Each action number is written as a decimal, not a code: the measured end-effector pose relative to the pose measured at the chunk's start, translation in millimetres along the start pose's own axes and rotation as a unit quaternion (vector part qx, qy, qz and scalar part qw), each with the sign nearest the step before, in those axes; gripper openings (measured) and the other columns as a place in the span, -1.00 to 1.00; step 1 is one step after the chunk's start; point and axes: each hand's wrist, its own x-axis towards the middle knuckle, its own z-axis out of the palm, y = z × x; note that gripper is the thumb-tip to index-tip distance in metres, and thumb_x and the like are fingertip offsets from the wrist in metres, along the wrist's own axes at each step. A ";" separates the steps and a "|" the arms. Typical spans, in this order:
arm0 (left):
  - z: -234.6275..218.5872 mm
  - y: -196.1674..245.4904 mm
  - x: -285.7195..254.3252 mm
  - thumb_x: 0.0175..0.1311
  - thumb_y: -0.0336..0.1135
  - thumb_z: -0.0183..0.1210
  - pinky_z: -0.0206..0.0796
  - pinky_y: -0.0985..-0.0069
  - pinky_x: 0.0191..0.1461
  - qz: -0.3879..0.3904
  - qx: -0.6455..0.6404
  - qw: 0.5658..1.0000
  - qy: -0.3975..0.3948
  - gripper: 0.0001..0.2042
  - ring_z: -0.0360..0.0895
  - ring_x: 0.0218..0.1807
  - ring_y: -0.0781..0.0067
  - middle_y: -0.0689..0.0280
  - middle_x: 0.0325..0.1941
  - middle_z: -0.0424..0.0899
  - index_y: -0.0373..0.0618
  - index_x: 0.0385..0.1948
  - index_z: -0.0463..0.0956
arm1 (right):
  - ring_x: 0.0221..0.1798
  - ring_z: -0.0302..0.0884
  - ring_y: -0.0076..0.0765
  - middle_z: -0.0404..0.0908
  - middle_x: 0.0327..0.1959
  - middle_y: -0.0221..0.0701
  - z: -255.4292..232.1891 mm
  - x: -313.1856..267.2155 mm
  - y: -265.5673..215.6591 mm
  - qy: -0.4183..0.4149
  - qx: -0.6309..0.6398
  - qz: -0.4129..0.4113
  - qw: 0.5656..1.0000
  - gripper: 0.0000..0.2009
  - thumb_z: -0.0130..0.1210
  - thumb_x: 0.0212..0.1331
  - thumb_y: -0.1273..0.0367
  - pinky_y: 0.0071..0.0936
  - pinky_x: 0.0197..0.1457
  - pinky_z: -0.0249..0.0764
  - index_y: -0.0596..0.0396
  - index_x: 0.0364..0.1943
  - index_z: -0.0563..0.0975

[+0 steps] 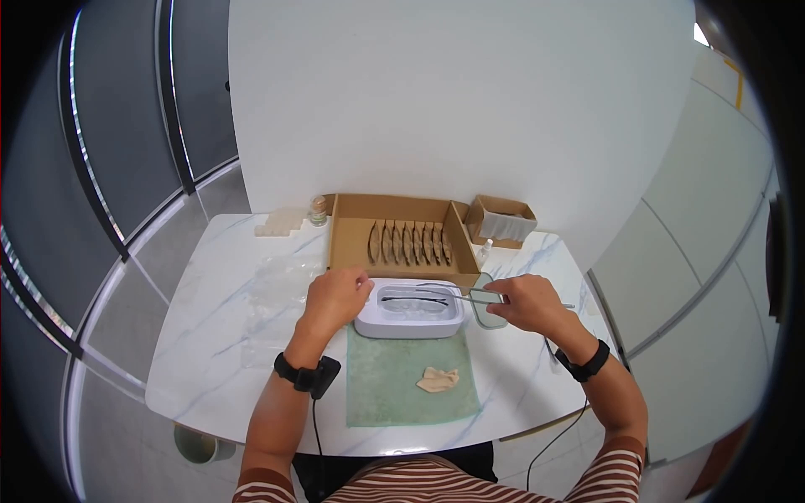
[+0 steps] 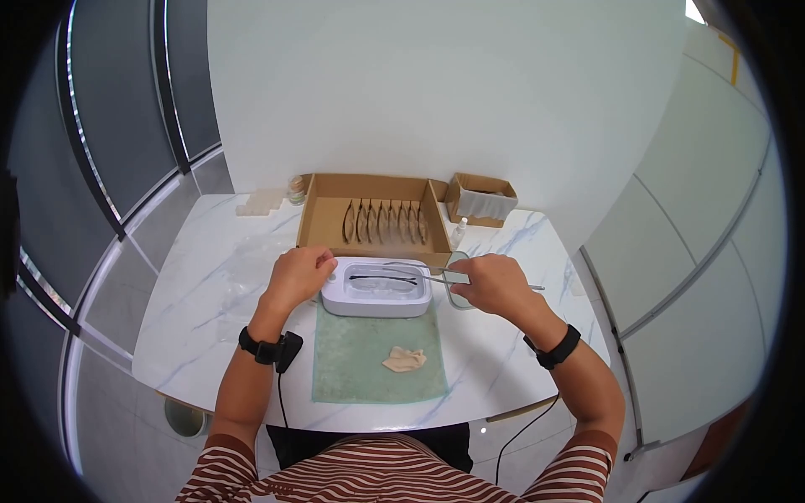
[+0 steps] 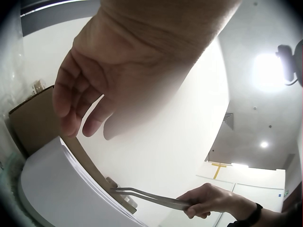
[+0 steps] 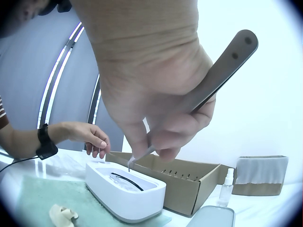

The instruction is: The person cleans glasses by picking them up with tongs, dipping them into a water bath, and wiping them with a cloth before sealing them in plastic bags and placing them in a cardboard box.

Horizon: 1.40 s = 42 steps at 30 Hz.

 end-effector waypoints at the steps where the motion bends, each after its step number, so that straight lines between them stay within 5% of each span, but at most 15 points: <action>1: -0.2 1.3 -0.2 0.29 -0.11 0.21 0.50 0.23 -0.08 0.001 0.000 1.000 0.001 -0.76 0.70 -0.21 0.07 0.18 -0.32 0.76 -0.06 -0.28 0.69 | -0.33 0.68 -0.10 0.72 -0.45 -0.29 1.5 0.8 2.5 0.001 0.000 0.000 1.000 -0.65 0.37 0.09 0.23 -0.23 -0.22 0.56 -0.08 0.00 0.72; 15: -0.2 -0.4 -0.8 0.29 -0.11 0.22 0.50 0.23 -0.08 -0.007 0.005 1.000 -0.007 -0.76 0.70 -0.20 0.06 0.17 -0.31 0.76 -0.06 -0.26 0.70 | -0.16 0.70 -0.05 0.76 -0.29 -0.23 -11.8 6.2 9.3 -0.077 -0.023 0.014 0.997 -0.66 0.33 0.15 0.17 -0.20 -0.07 0.60 -0.15 0.02 0.73; 30: -0.5 0.0 -1.5 0.28 -0.12 0.21 0.53 0.15 -0.09 0.008 -0.003 1.000 0.006 -0.76 0.70 -0.21 -0.01 0.13 -0.35 0.76 -0.07 -0.30 0.70 | -0.30 0.69 -0.11 0.75 -0.40 -0.28 -13.3 14.2 4.9 -0.173 -0.005 -0.036 0.984 -0.67 0.35 0.12 0.20 -0.24 -0.15 0.56 -0.12 -0.01 0.74; 42: 6.0 -8.6 0.8 0.31 -0.16 0.18 0.51 0.12 -0.06 0.013 -0.015 1.000 0.012 -0.78 0.69 -0.18 -0.05 0.10 -0.32 0.76 -0.07 -0.28 0.69 | -0.27 0.68 -0.01 0.73 -0.39 -0.21 7.4 3.7 -5.1 -0.107 -0.028 -0.015 0.994 -0.69 0.33 0.14 0.19 -0.17 -0.15 0.57 -0.12 -0.03 0.73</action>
